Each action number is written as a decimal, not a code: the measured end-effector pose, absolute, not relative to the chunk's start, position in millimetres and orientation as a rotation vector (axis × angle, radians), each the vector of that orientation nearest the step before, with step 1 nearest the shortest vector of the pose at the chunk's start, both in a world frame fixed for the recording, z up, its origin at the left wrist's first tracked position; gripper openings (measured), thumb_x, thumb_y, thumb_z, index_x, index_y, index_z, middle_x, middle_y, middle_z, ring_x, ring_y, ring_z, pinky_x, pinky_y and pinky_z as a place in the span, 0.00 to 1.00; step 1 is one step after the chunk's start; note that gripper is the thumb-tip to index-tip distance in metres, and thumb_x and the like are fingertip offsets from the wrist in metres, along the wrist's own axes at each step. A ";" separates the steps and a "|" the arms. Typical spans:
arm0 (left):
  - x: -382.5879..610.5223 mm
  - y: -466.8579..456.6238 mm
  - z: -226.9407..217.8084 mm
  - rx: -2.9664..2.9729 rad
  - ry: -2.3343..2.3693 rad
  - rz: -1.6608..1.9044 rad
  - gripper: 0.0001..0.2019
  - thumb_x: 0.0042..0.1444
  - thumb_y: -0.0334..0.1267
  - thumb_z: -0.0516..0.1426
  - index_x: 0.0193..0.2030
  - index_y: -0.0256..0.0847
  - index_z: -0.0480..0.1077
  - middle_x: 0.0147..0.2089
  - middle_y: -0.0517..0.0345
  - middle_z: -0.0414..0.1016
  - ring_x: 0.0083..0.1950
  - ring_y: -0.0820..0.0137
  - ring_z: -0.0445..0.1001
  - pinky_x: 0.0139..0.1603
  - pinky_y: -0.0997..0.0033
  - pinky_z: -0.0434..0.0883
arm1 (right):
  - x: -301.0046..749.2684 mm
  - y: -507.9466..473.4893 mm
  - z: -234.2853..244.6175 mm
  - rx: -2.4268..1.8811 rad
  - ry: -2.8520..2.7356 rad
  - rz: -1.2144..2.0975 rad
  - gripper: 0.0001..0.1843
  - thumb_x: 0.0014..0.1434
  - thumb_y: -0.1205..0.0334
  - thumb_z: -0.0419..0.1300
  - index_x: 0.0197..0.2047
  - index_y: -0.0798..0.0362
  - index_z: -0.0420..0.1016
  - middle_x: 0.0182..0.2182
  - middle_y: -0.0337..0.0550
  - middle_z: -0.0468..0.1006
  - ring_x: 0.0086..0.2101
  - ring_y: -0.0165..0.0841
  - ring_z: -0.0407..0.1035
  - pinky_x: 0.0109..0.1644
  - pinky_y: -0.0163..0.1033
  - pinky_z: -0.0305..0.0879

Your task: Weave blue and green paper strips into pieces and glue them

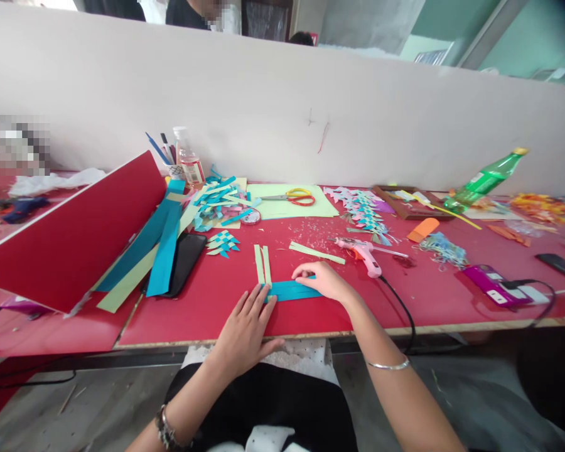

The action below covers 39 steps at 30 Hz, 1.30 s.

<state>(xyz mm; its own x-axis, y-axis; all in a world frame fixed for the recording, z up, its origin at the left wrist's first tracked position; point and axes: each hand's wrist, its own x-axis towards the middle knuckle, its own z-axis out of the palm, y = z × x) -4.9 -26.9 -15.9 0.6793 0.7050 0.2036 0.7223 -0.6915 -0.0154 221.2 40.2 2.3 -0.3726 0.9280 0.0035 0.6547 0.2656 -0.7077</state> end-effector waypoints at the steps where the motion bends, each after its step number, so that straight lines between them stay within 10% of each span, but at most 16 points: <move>1: -4.7 -26.7 -16.1 -2.790 -1.195 -0.274 0.34 0.53 0.58 0.41 0.59 0.35 0.53 0.63 0.45 0.49 0.63 0.57 0.47 0.58 0.58 0.52 | 221.9 40.5 1.8 -1.425 -2.117 0.882 0.09 0.52 0.63 0.53 0.33 0.55 0.73 0.26 0.40 0.72 0.30 0.29 0.66 0.33 0.32 0.58; 39: -14.4 -19.7 -9.6 -2.957 -1.271 -0.451 0.29 0.55 0.54 0.44 0.60 0.41 0.50 0.62 0.47 0.51 0.61 0.60 0.53 0.57 0.59 0.58 | 185.5 -4.4 -4.7 -1.514 -2.171 0.304 0.07 0.54 0.58 0.53 0.38 0.46 0.68 0.42 0.42 0.67 0.44 0.35 0.61 0.49 0.44 0.49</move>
